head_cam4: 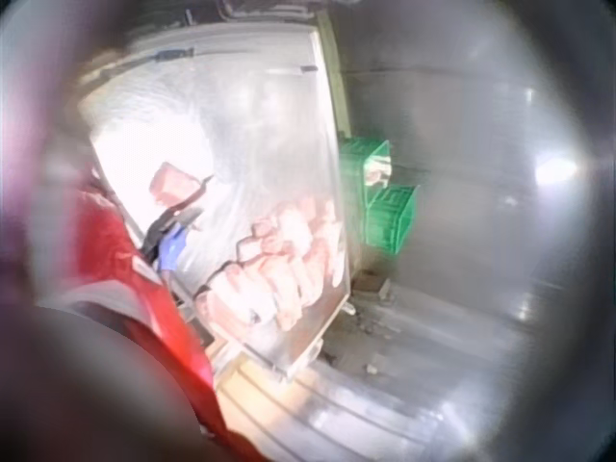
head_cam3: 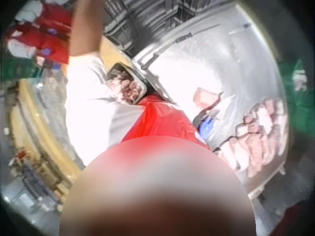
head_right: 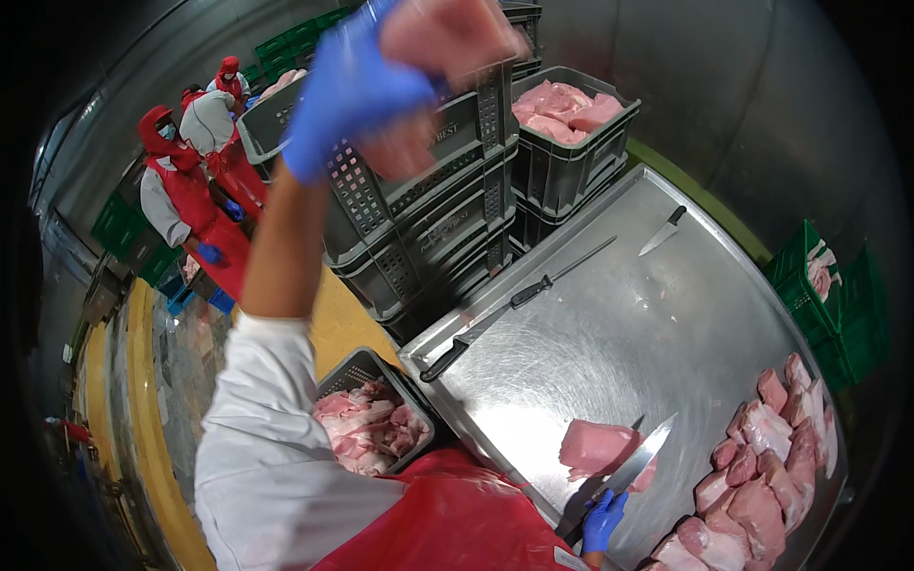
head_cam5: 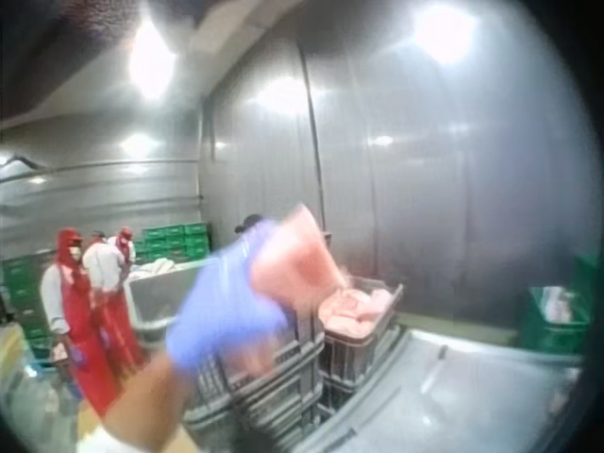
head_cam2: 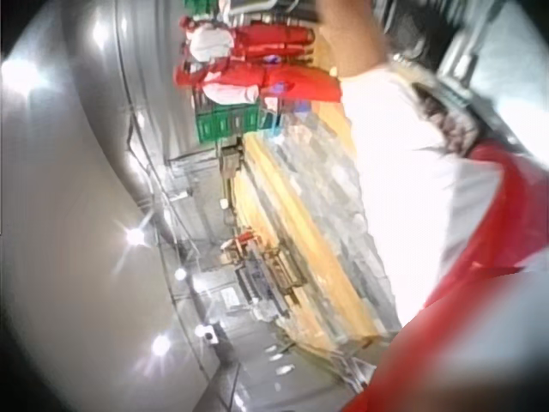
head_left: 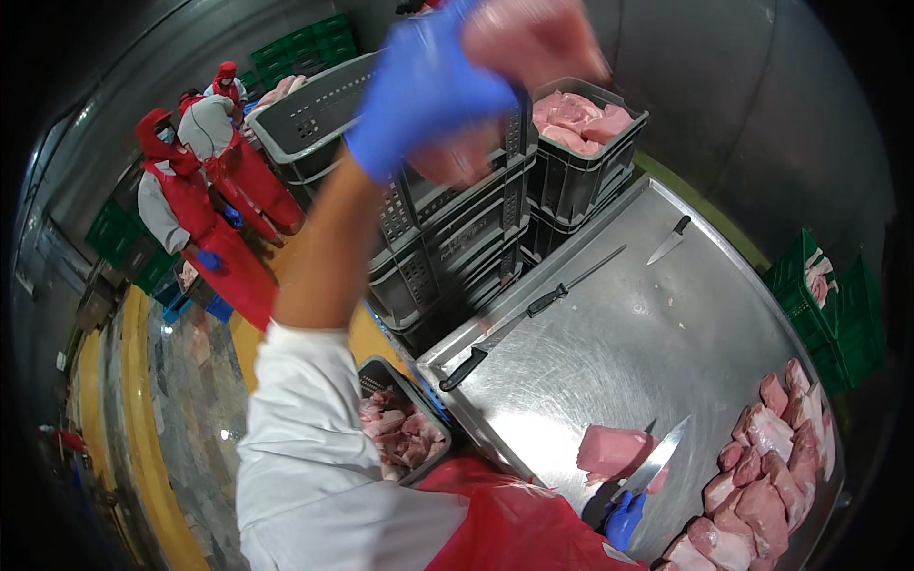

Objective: The person uses a knife to trim fat and cut large pieces of pork into smaller portions on a stainless steel table. Trimmed fat is placed into a nearby bin, and the cut meat is stacked on the table.

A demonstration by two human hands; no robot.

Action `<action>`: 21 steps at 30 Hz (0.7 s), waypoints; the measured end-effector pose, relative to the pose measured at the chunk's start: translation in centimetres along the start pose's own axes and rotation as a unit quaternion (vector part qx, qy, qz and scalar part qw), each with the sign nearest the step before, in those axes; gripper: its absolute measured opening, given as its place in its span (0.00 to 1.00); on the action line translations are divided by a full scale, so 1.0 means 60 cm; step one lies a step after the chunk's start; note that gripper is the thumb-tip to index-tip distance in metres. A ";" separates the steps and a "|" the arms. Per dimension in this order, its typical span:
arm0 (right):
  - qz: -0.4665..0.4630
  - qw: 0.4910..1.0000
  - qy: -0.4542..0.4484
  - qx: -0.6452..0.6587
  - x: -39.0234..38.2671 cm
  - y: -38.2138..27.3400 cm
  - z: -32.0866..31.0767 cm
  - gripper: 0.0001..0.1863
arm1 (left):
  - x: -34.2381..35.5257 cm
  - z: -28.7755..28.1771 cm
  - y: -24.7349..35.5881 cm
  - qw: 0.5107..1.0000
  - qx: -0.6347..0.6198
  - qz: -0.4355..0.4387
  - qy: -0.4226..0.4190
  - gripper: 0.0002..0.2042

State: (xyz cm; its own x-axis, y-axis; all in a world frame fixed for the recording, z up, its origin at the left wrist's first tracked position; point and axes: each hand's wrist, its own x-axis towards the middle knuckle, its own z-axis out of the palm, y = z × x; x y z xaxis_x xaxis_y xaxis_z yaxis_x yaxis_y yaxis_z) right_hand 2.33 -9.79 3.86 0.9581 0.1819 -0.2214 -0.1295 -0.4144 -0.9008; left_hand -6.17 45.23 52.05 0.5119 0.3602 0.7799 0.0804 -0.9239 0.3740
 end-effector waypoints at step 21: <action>0.011 0.982 0.174 -0.071 -0.067 -0.005 -0.050 0.23 | -0.690 0.719 0.257 0.754 -0.208 0.128 -0.609 0.35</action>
State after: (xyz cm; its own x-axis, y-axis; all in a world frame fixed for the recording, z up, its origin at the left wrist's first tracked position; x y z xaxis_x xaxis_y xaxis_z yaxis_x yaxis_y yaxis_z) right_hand -0.71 -13.05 6.15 0.9879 -0.1348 -0.0768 -0.1381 -0.5394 -0.8306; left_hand 10.74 10.48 3.88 0.8915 -0.4434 -0.0925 -0.3004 -0.7317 0.6119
